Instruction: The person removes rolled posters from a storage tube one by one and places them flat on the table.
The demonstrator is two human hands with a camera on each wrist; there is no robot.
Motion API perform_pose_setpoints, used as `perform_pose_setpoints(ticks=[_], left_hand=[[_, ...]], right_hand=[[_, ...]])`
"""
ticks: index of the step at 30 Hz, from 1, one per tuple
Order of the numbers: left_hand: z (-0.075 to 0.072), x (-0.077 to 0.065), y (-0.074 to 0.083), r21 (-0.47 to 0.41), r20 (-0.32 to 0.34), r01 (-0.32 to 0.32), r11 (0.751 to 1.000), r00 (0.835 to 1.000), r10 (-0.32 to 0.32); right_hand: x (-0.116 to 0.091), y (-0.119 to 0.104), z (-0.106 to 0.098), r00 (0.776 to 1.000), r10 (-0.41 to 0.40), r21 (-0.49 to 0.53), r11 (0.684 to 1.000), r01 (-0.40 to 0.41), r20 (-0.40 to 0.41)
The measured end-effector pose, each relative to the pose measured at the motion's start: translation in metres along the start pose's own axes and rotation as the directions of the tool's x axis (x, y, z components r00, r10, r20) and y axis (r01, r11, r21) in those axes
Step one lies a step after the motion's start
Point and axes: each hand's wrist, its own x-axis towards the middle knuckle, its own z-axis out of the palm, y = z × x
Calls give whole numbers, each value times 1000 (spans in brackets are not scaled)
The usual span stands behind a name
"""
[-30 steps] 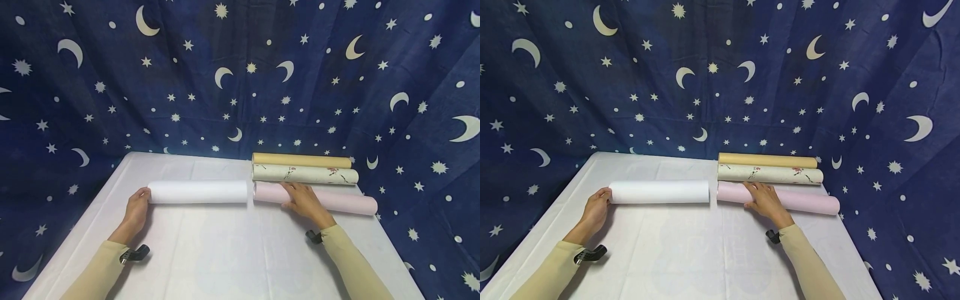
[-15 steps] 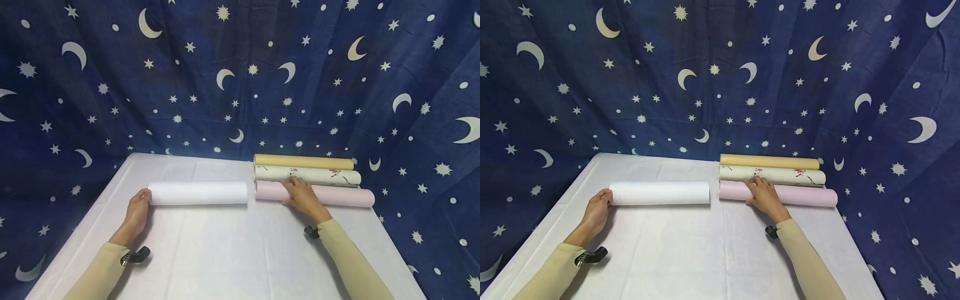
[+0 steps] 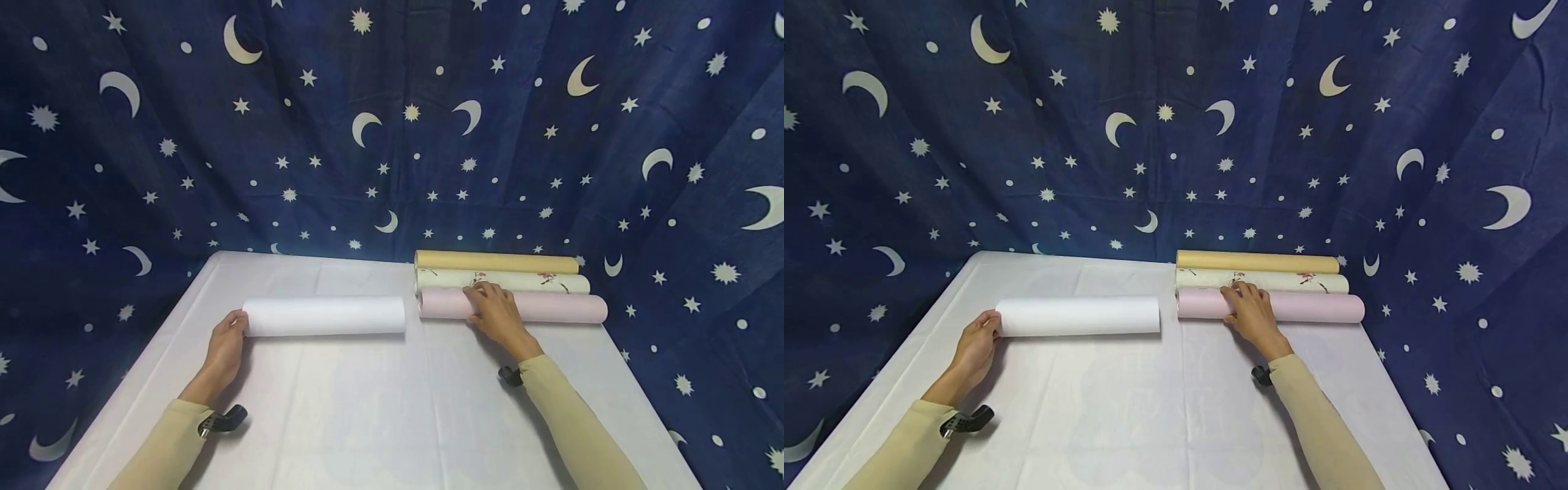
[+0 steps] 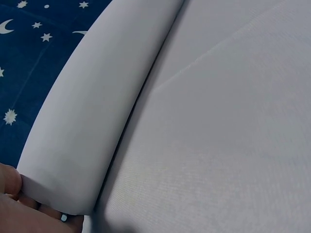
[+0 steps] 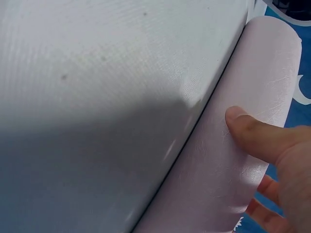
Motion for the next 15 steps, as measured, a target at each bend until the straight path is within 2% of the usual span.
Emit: perform_pose_setpoints(ticks=[7,12,15], left_hand=[[4,-3,4,-28,28,-19,999,999,20],[12,-10,14,-42,48,-56,998,997,58],[18,-14,23,-63,64,-75,995,995,79]], right_hand=[[-9,-8,-8,998,-39,-16,999,38,-52],[-18,-27,-21,988,-104,-49,994,99,-116],[-23,-42,-31,974,-148,-58,989,139,-172]])
